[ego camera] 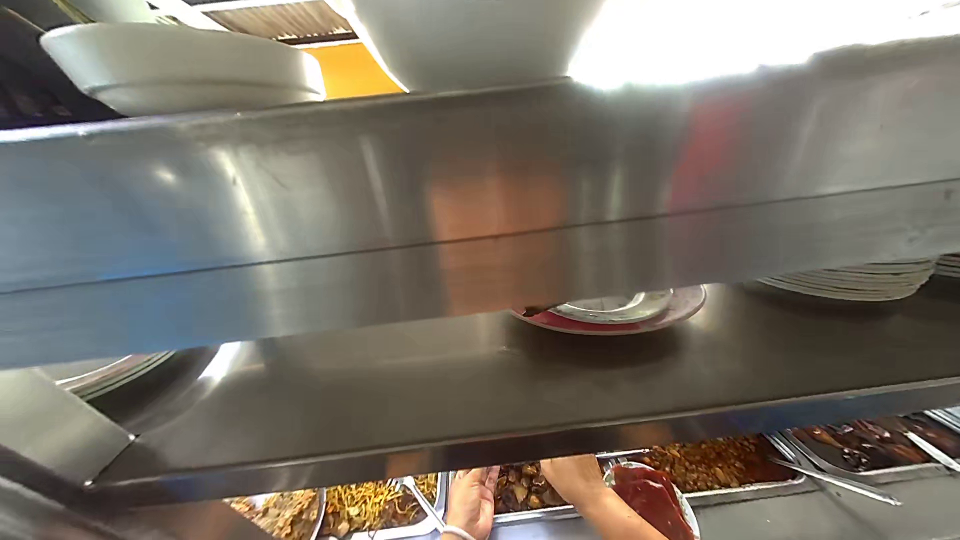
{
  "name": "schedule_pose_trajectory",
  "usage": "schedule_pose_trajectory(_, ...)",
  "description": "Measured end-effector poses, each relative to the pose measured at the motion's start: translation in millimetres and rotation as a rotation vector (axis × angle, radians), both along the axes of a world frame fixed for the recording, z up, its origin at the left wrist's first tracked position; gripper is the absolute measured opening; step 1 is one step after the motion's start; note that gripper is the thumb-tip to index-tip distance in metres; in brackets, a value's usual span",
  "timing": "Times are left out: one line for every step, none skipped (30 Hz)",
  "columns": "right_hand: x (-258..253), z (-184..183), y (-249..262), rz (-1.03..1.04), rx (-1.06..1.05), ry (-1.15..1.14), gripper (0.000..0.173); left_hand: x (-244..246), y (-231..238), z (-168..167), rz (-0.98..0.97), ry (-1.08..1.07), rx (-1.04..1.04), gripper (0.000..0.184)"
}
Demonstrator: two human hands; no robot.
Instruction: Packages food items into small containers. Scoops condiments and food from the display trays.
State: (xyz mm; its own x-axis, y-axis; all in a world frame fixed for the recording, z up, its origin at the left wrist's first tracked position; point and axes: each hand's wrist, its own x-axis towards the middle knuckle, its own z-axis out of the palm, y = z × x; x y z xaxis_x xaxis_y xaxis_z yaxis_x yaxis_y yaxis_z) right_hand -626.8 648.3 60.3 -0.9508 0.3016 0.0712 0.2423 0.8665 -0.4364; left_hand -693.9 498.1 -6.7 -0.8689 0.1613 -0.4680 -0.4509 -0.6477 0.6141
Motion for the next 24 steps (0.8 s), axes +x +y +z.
schedule_pose_trajectory(-1,2,3,-0.026,-0.005,-0.03,0.038,2,0,0,0.005,-0.003,0.0,0.034)
schedule_pose_trajectory(-3,4,6,-0.057,-0.007,-0.078,0.039,4,-1,0,0.011,-0.006,-0.001,0.034)
schedule_pose_trajectory(-7,5,10,-0.088,-0.027,-0.146,0.041,5,-2,-1,0.012,-0.006,-0.005,0.035)
schedule_pose_trajectory(-12,4,15,-0.116,-0.055,-0.221,0.043,7,-3,-1,0.013,-0.004,-0.006,0.036)
schedule_pose_trajectory(-18,1,19,-0.138,-0.067,-0.292,0.044,8,-4,-2,0.015,-0.002,-0.004,0.037)
schedule_pose_trajectory(-24,-6,24,-0.154,-0.073,-0.35,0.045,10,-5,-2,0.022,-0.001,-0.006,0.037)
schedule_pose_trajectory(-30,-14,28,-0.165,-0.077,-0.398,0.046,12,-6,-2,0.029,0.002,-0.007,0.037)
schedule_pose_trajectory(-34,-23,31,-0.173,-0.077,-0.427,0.046,13,-7,-1,0.033,0.007,-0.01,0.037)
schedule_pose_trajectory(-37,-32,33,-0.183,-0.083,-0.431,0.044,15,-8,0,0.04,0.01,-0.014,0.036)
schedule_pose_trajectory(-39,-40,34,-0.193,-0.097,-0.424,0.043,16,-9,1,0.043,0.015,-0.015,0.035)
schedule_pose_trajectory(-40,-46,34,-0.202,-0.113,-0.416,0.041,17,-9,1,0.047,0.02,-0.014,0.036)
schedule_pose_trajectory(-40,-51,34,-0.207,-0.125,-0.415,0.04,19,-10,2,0.05,0.025,-0.012,0.036)
schedule_pose_trajectory(-39,-54,34,-0.209,-0.125,-0.411,0.039,21,-11,3,0.054,0.026,-0.011,0.036)
schedule_pose_trajectory(-37,-56,33,-0.211,-0.119,-0.399,0.039,23,-11,4,0.058,0.028,-0.009,0.035)
schedule_pose_trajectory(-35,-57,33,-0.21,-0.102,-0.379,0.04,25,-12,6,0.064,0.025,-0.007,0.035)
schedule_pose_trajectory(-32,-55,33,-0.203,-0.076,-0.359,0.041,27,-13,7,0.072,0.019,-0.005,0.033)
schedule_pose_trajectory(-27,-51,33,-0.188,-0.036,-0.341,0.043,30,-13,9,0.078,0.015,-0.005,0.032)
schedule_pose_trajectory(-22,-46,32,-0.169,0.017,-0.317,0.046,33,-14,11,0.08,0.015,-0.003,0.032)
schedule_pose_trajectory(-17,-41,31,-0.151,0.069,-0.291,0.047,36,-16,13,0.081,0.017,-0.003,0.033)
schedule_pose_trajectory(-12,-37,30,-0.138,0.117,-0.263,0.048,39,-18,16,0.08,0.021,-0.001,0.034)
schedule_pose_trajectory(-6,-35,30,-0.126,0.156,-0.234,0.049,42,-20,19,0.078,0.022,-0.002,0.034)
schedule_pose_trajectory(0,-32,29,-0.115,0.183,-0.215,0.05,46,-22,23,0.072,0.022,-0.003,0.033)
schedule_pose_trajectory(7,-29,27,-0.107,0.2,-0.212,0.05,50,-25,27,0.064,0.025,-0.001,0.033)
schedule_pose_trajectory(16,-27,25,-0.101,0.21,-0.214,0.048,54,-29,31,0.055,0.033,0.004,0.033)
